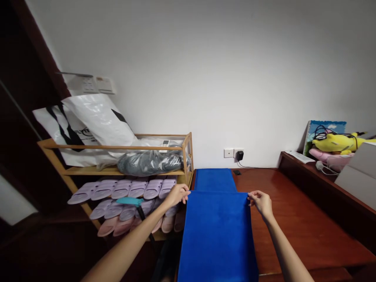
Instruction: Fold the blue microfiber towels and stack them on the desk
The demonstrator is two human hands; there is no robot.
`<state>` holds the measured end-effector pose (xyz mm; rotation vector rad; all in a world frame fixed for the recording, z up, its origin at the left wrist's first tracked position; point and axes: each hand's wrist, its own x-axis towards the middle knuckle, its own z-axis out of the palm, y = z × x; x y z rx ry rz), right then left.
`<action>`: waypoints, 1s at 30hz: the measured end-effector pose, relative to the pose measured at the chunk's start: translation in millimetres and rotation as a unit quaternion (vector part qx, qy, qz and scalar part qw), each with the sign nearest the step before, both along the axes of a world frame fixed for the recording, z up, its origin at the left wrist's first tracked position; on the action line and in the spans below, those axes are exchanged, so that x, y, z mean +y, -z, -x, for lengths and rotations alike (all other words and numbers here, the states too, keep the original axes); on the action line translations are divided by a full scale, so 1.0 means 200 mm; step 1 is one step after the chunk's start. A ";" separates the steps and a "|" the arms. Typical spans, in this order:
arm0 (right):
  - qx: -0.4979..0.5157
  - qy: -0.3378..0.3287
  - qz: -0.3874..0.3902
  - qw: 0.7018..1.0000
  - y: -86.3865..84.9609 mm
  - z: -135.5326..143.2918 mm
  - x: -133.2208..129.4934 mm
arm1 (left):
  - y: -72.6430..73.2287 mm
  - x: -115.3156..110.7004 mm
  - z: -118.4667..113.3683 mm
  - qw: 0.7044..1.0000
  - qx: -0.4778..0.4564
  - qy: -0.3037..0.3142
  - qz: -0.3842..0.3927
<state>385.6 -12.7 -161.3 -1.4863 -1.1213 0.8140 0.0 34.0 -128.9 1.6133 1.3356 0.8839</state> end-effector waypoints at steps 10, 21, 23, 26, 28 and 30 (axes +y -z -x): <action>0.092 -0.001 -0.007 0.996 0.28 0.07 0.26 | 0.29 0.25 -0.03 0.985 -0.084 -0.092 0.119; 0.004 -0.076 -0.001 0.997 0.49 0.21 0.49 | 0.48 0.41 -0.09 0.986 -0.071 -0.119 0.090; -0.051 -0.097 0.001 0.994 0.54 0.26 0.49 | 0.53 0.37 -0.16 0.991 -0.037 -0.114 0.051; -0.129 -0.132 0.009 0.983 0.64 0.32 0.45 | 0.62 0.27 -0.25 0.997 0.012 -0.074 -0.012; -0.227 -0.143 0.013 0.963 0.71 0.35 0.40 | 0.69 0.19 -0.29 0.995 0.080 -0.025 -0.058; -0.361 -0.139 0.011 0.922 0.76 0.36 0.36 | 0.76 0.13 -0.30 0.970 0.214 0.017 -0.118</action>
